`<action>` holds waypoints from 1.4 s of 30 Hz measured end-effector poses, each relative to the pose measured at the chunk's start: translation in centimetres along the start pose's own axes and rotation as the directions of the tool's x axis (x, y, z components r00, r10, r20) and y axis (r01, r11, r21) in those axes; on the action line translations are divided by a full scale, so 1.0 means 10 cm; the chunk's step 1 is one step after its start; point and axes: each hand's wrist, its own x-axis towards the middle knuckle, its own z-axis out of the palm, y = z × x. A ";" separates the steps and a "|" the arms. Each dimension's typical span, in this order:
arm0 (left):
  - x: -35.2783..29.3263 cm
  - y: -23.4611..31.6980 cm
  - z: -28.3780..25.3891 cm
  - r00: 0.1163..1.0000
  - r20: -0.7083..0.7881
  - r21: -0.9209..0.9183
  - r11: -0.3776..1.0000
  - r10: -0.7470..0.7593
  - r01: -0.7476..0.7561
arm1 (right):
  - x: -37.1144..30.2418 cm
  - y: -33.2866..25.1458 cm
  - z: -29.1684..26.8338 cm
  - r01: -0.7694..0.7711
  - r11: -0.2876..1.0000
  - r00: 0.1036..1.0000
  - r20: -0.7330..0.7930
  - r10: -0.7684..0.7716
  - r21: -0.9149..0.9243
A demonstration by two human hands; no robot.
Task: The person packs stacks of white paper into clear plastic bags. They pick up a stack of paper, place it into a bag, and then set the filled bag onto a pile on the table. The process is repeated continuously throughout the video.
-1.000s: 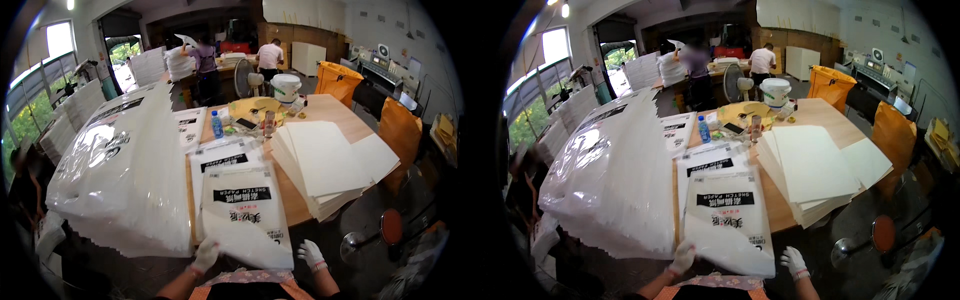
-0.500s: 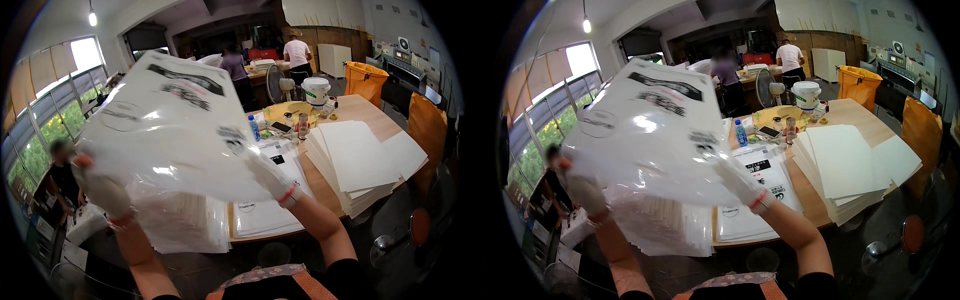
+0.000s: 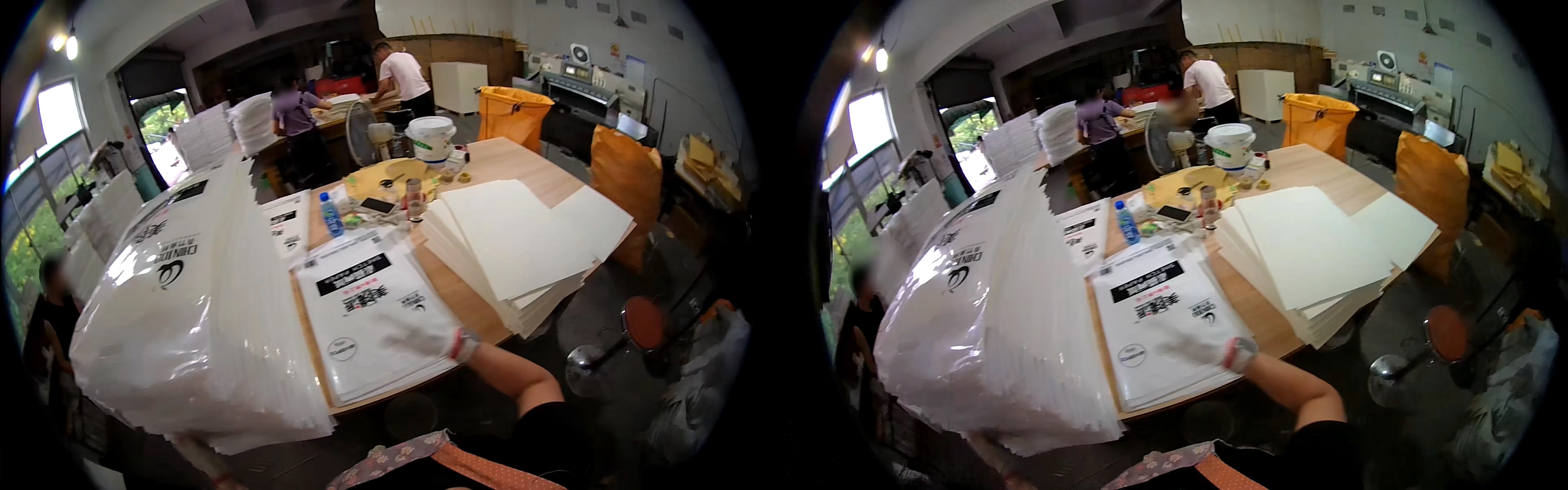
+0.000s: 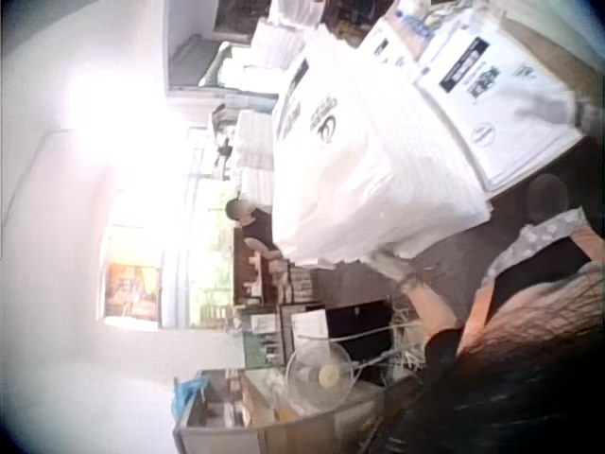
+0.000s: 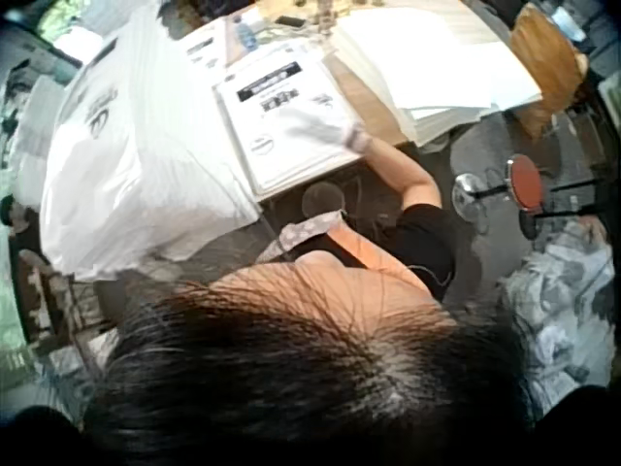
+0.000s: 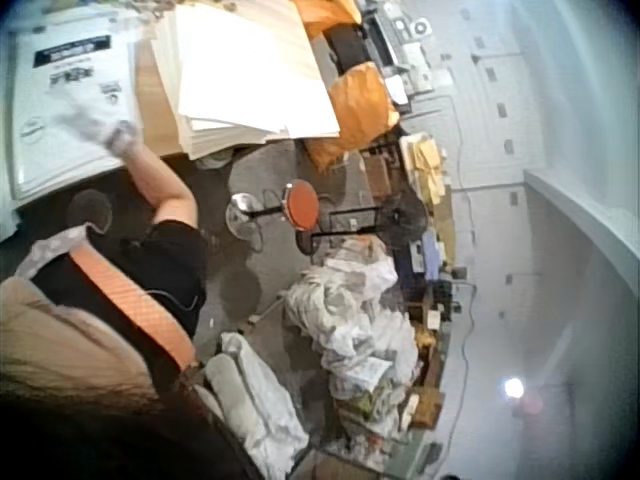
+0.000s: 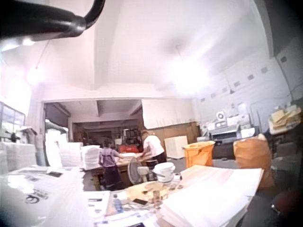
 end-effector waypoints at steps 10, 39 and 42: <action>-2.94 -0.95 0.72 -0.073 0.559 0.794 0.508 -0.826 0.335 | -1.87 1.96 -1.30 -0.821 0.553 0.570 -0.149 0.808 -0.145; -4.23 0.09 2.01 -0.595 0.757 -0.141 0.820 -0.272 -0.555 | -2.11 0.34 0.50 -0.562 0.456 0.372 -0.281 0.884 0.690; -3.99 -0.79 2.29 -0.576 0.763 0.283 0.953 -0.294 -0.111 | -2.30 0.51 0.42 -0.649 0.440 0.395 -0.219 0.892 0.620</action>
